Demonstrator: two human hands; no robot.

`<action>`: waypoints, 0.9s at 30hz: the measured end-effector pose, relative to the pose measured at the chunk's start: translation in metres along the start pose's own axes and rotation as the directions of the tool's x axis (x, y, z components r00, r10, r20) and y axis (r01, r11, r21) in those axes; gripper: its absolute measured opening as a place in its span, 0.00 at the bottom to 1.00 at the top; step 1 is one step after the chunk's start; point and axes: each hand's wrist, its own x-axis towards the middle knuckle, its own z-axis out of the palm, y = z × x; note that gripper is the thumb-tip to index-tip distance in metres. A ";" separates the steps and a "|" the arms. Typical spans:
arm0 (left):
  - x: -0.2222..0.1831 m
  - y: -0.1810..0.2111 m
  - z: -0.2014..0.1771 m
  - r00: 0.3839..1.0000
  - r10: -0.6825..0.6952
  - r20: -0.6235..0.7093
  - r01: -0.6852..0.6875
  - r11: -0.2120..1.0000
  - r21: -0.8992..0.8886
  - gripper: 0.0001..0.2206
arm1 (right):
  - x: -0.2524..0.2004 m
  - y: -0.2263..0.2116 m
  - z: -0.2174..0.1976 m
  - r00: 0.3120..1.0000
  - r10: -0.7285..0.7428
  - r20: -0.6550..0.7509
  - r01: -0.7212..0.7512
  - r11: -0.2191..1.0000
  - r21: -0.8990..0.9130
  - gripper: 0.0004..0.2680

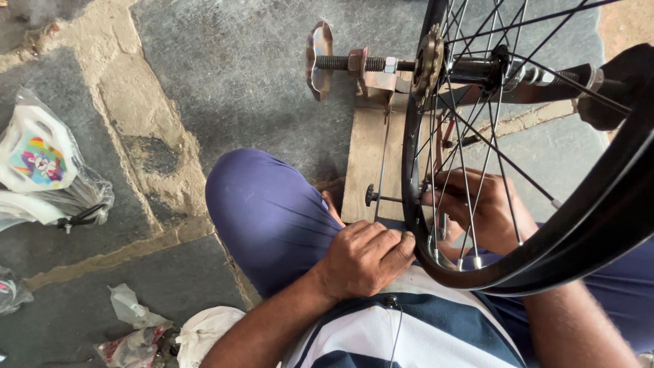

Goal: The person adjusts the spokes on a bicycle wheel rim while it is held in a truing stand, using their hands and a small tool.

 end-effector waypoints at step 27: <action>-0.001 -0.006 -0.001 0.999 0.019 -0.025 -0.019 1.000 -0.019 0.10 | 0.024 0.051 0.001 0.861 0.186 0.473 -0.485 0.576 0.658 0.14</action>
